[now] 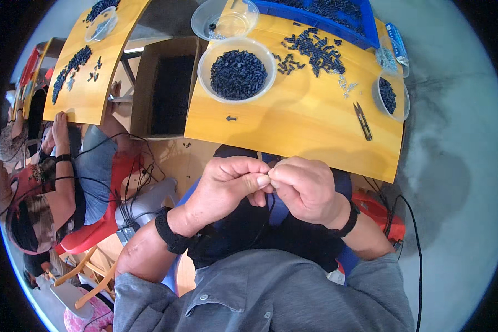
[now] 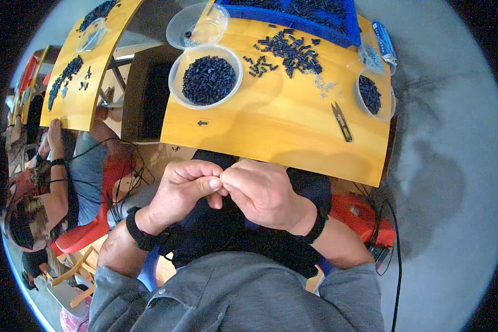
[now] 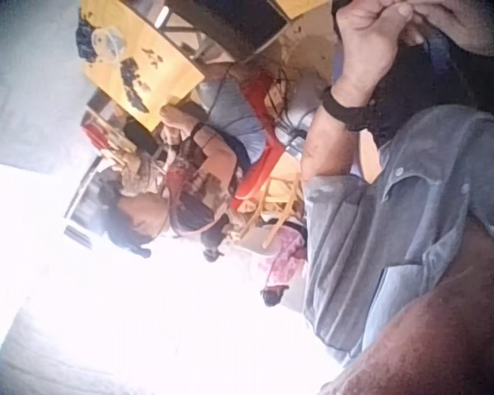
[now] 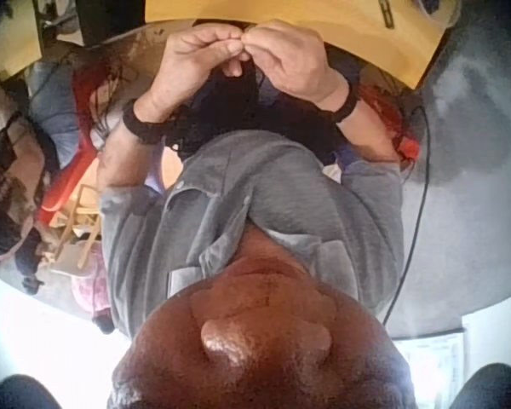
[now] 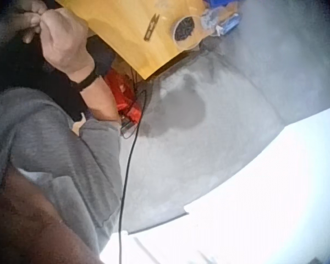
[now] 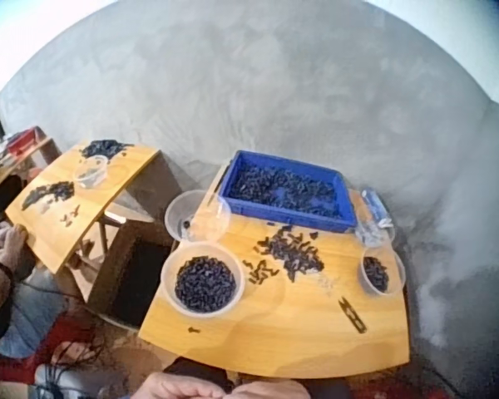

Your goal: The person assembles components by hand by joining a blue plastic piece to a black wire, inserting a small silver pin, and placing the finished assembly into a bowl.

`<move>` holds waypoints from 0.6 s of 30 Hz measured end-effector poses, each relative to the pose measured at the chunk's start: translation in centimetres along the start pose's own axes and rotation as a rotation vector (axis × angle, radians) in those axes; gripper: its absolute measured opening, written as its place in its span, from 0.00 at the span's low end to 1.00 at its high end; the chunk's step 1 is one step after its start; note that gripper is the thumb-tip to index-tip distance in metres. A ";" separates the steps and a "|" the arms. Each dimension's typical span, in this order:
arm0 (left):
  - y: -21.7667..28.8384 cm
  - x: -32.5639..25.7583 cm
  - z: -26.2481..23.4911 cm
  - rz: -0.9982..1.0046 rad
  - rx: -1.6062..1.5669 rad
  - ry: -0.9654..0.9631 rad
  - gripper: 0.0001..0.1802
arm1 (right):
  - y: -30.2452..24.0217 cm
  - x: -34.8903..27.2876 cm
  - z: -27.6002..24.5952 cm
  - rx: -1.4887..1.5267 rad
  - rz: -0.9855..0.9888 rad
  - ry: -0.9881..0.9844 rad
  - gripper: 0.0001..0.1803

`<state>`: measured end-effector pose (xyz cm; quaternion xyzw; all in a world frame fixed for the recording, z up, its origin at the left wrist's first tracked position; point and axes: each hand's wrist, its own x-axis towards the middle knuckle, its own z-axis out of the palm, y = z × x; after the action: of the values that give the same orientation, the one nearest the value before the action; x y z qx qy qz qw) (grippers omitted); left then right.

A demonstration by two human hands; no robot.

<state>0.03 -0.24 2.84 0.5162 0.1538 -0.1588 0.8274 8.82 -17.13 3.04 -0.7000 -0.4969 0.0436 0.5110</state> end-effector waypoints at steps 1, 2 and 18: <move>0.1 0.0 -0.2 0.004 0.003 -0.005 0.05 | 0.0 0.3 0.0 0.034 0.014 -0.009 0.08; 0.2 0.1 -0.4 0.002 0.014 -0.013 0.05 | 0.0 0.6 -0.1 0.068 0.029 -0.018 0.06; -0.4 0.4 -0.5 -0.001 0.070 -0.079 0.05 | 14.2 5.1 -4.2 -0.154 0.525 -0.024 0.07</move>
<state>0.17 0.02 2.16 0.5381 0.1155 -0.1850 0.8142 23.03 -15.89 -3.47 -0.8410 -0.3063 0.1448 0.4218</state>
